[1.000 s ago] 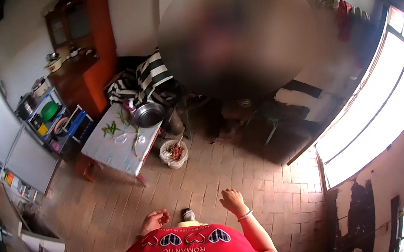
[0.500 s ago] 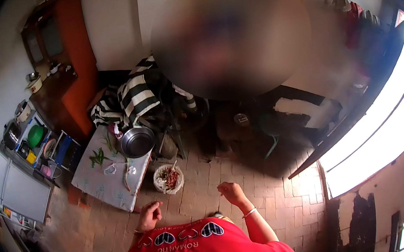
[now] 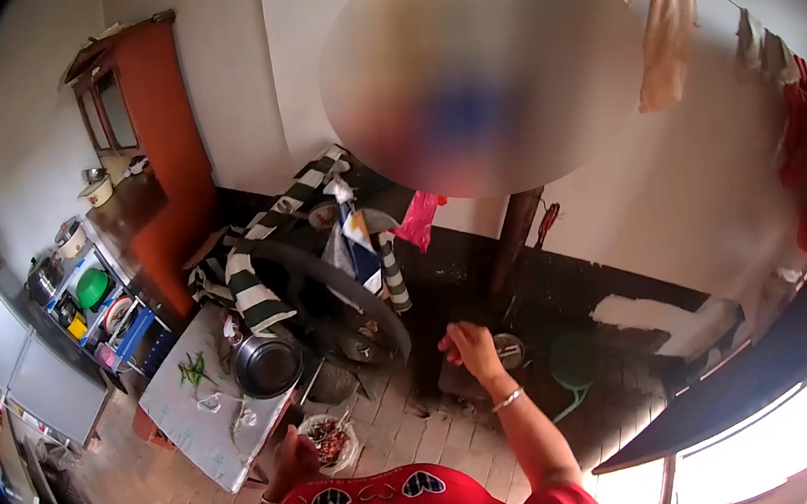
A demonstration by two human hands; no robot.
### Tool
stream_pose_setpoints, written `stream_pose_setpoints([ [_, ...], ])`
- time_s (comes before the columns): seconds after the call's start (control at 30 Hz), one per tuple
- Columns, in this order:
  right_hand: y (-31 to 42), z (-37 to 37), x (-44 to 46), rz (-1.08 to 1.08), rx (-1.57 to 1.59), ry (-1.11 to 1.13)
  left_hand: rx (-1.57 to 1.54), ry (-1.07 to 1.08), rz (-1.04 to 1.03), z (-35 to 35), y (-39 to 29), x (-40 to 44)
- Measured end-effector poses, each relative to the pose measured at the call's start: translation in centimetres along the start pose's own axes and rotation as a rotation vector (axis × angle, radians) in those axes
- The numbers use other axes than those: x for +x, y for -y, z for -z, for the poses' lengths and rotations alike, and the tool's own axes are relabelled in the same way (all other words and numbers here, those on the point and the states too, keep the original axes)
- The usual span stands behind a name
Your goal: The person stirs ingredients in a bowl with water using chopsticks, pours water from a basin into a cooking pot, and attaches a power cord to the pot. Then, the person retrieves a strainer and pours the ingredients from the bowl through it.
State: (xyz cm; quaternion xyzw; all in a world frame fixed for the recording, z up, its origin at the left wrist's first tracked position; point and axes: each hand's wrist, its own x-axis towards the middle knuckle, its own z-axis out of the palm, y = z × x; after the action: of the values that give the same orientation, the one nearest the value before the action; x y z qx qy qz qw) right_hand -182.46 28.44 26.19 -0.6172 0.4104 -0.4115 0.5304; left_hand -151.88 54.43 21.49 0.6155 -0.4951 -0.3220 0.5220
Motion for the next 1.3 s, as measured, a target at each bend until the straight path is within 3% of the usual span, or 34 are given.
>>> stream_pose_setpoints([
  [0.03,1.9,1.0,2.7,0.063,-0.018,0.005,0.051,-0.018,-0.101,-1.4,-0.1,1.2],
  [0.1,6.3,2.6,8.1,0.173,-0.017,0.022,0.292,-0.095,-0.524,-3.7,-1.3,4.5],
  [0.2,13.1,3.6,14.9,0.376,-0.109,0.004,-0.305,0.013,0.305,-3.3,-7.5,5.9],
  [0.37,21.9,5.1,27.9,0.872,-0.419,-0.205,-0.346,-0.264,0.176,-2.1,-7.5,8.1],
  [0.4,24.8,4.8,28.3,0.724,-0.319,-0.196,-0.374,-0.318,0.175,-1.7,-6.9,8.3],
  [0.5,30.1,5.7,34.3,0.881,-0.483,-0.387,-0.511,-0.458,0.172,-1.1,-5.9,9.2],
  [0.53,31.2,6.6,37.9,0.916,-0.652,-0.556,-0.506,-0.472,0.175,-0.7,-5.6,9.5],
  [0.6,34.7,7.0,40.1,0.835,-0.728,-0.596,-0.495,-0.507,0.188,0.1,-4.4,9.6],
  [0.67,37.9,6.5,40.6,0.551,-0.596,-0.518,-0.524,-0.538,0.167,1.0,-3.0,9.6],
  [0.7,38.2,7.4,43.8,0.628,-0.72,-0.624,-0.512,-0.57,0.173,1.4,-2.5,9.5],
  [0.8,39.8,7.6,45.8,0.564,-0.752,-0.731,-0.474,-0.654,0.137,1.7,-2.6,9.6],
  [0.97,42.1,9.5,50.2,0.346,-0.735,-0.62,-0.394,-0.82,0.17,-0.2,-3.3,9.9],
  [1.07,42.2,11.3,53.7,0.475,-0.883,-0.58,-0.438,-0.847,0.178,-2.1,-1.8,10.1],
  [1.13,42.6,12.4,55.6,0.455,-0.818,-0.526,-0.527,-0.829,0.19,-3.4,0.9,10.6],
  [1.2,43.7,12.9,54.6,0.485,-0.918,-0.562,-0.048,-0.659,-0.013,-5.1,1.2,10.6],
  [1.3,44.8,11.6,51.4,0.573,-0.973,-0.827,-0.555,-0.804,0.191,-6.0,4.3,12.6],
])
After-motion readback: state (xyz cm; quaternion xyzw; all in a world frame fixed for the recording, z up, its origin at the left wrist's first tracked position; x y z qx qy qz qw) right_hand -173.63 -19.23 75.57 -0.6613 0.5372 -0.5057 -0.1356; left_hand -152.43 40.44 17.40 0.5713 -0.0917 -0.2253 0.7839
